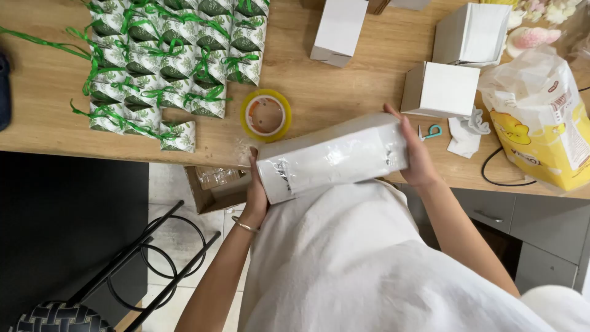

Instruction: Packaging small items wrapped in green paper into small cardboard boxes using bubble wrap.

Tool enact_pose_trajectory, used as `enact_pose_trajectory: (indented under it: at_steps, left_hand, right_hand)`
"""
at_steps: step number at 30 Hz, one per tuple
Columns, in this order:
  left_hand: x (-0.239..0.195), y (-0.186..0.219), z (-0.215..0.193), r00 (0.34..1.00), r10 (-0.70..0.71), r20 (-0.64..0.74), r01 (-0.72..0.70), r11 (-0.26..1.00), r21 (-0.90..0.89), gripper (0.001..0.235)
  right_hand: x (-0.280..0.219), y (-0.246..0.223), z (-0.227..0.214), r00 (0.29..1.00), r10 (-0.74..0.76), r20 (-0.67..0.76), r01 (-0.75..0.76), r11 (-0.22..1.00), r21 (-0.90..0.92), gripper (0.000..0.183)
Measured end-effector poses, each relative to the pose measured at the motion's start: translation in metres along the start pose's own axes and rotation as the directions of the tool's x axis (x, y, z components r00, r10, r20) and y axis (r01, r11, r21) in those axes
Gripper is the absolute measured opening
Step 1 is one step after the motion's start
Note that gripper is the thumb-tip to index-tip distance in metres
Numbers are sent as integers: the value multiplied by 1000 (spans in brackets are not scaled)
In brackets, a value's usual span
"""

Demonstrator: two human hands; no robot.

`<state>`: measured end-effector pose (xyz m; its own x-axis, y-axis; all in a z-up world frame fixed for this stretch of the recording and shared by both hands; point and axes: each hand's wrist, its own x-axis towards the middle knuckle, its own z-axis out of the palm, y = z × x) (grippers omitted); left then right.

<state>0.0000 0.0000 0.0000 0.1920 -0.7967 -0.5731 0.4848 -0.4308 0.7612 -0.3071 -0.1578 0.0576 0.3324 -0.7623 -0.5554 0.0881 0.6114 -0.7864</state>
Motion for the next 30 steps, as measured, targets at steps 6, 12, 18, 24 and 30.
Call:
enact_pose_trajectory:
  at_steps: [6, 12, 18, 24, 30]
  left_hand:
    - [-15, 58, 36, 894, -206, 398, 286, 946, -153, 82]
    - [-14, 133, 106, 907, 15, 420, 78, 976, -202, 82]
    - [3, 134, 115, 825, 370, 428, -402, 916, -17, 110]
    - [12, 133, 94, 801, 328, 501, -450, 882, 141, 121]
    - [50, 67, 66, 918, -243, 313, 214, 969, 123, 86]
  right_hand:
    - [-74, -26, -20, 890, -448, -80, 455, 881, 132, 60]
    - [-99, -53, -26, 637, -761, -120, 768, 640, 24, 35]
    - [-83, -70, -32, 813, -529, -243, 579, 773, 257, 51]
    - [-43, -30, -67, 952, -57, -301, 151, 942, 299, 54]
    - [-30, 8, -66, 932, 107, -345, -14, 965, 262, 59]
